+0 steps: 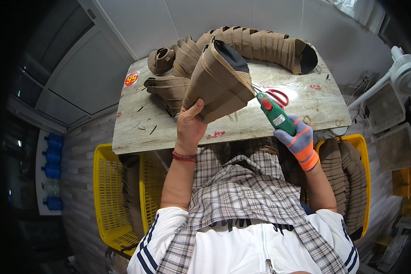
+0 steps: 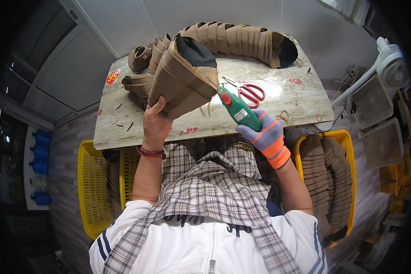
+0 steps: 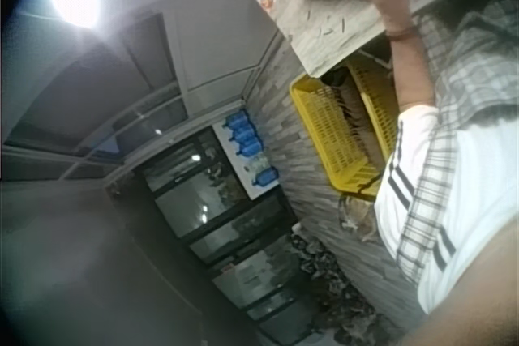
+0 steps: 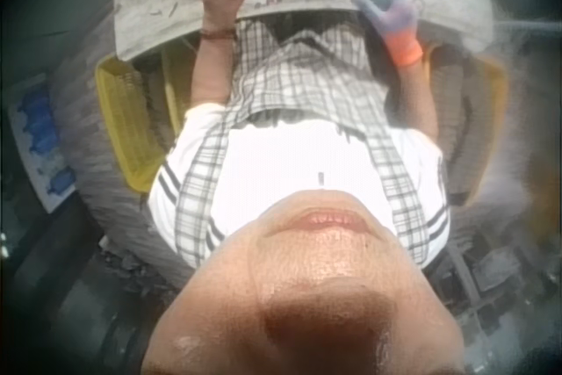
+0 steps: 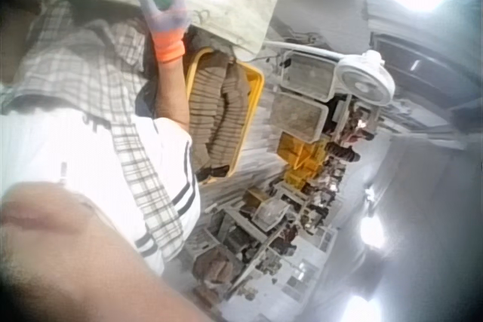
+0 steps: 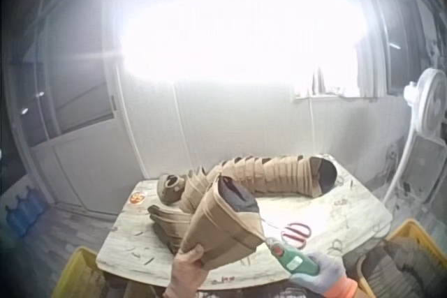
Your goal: The person trims excess material from shoe uppers using scissors and a green handheld tool. They handle each upper individually, cut along edges, and place finished pieces into a yellow basket.
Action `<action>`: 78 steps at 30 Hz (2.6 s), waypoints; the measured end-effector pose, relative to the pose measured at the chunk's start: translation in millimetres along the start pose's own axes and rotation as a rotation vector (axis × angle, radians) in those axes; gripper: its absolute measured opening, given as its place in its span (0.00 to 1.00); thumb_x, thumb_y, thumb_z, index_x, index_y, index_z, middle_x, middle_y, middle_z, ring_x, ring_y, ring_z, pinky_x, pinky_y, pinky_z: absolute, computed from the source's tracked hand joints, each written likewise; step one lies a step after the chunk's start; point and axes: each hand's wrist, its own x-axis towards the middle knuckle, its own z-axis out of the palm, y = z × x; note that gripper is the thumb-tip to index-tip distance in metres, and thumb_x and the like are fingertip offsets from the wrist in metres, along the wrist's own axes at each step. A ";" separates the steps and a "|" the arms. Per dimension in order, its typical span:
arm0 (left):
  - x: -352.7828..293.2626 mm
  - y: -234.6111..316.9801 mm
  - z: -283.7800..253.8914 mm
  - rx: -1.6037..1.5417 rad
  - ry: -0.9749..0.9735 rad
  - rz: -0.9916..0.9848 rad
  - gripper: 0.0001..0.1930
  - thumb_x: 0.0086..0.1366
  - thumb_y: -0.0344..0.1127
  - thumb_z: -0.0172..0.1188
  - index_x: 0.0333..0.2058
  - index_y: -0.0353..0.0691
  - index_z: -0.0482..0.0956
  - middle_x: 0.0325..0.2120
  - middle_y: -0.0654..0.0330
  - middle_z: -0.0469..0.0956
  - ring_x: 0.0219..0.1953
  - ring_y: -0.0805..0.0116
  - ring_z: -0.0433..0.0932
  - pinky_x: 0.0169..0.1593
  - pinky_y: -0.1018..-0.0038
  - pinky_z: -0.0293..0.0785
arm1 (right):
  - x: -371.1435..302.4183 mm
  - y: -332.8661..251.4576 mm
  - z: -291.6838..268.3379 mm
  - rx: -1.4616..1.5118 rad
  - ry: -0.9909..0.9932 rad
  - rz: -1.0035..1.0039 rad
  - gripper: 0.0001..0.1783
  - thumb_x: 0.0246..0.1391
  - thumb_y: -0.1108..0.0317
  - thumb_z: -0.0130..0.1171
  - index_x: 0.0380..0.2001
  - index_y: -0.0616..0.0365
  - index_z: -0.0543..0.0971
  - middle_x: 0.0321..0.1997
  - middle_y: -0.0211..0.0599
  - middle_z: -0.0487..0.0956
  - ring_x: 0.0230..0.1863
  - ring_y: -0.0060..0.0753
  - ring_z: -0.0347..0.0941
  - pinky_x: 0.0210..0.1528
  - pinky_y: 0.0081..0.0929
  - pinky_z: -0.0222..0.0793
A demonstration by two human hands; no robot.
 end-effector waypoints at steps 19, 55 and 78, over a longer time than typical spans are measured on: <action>-13.3 -35.4 -0.4 1.195 -0.083 0.349 0.08 0.59 0.28 0.64 0.38 0.34 0.79 0.30 0.63 0.80 0.28 0.75 0.73 0.31 0.74 0.70 | 15.6 -12.2 8.9 0.159 0.065 0.093 0.19 0.51 0.58 0.66 0.36 0.64 0.76 0.19 0.26 0.73 0.18 0.16 0.67 0.21 0.17 0.63; 173.7 139.1 -19.8 0.758 0.023 0.262 0.14 0.62 0.29 0.59 0.46 0.29 0.75 0.42 0.53 0.79 0.43 0.63 0.79 0.50 0.68 0.76 | 27.7 23.4 -2.7 0.271 0.019 0.357 0.18 0.49 0.60 0.68 0.35 0.62 0.77 0.18 0.27 0.74 0.17 0.18 0.69 0.21 0.20 0.64; 54.5 39.1 -41.2 -0.483 0.165 -0.471 0.13 0.68 0.30 0.47 0.46 0.29 0.72 0.48 0.44 0.74 0.51 0.50 0.74 0.57 0.52 0.71 | 0.7 34.0 -23.9 -0.467 0.198 -0.464 0.28 0.29 0.54 0.77 0.35 0.54 0.79 0.23 0.38 0.78 0.22 0.42 0.73 0.26 0.32 0.70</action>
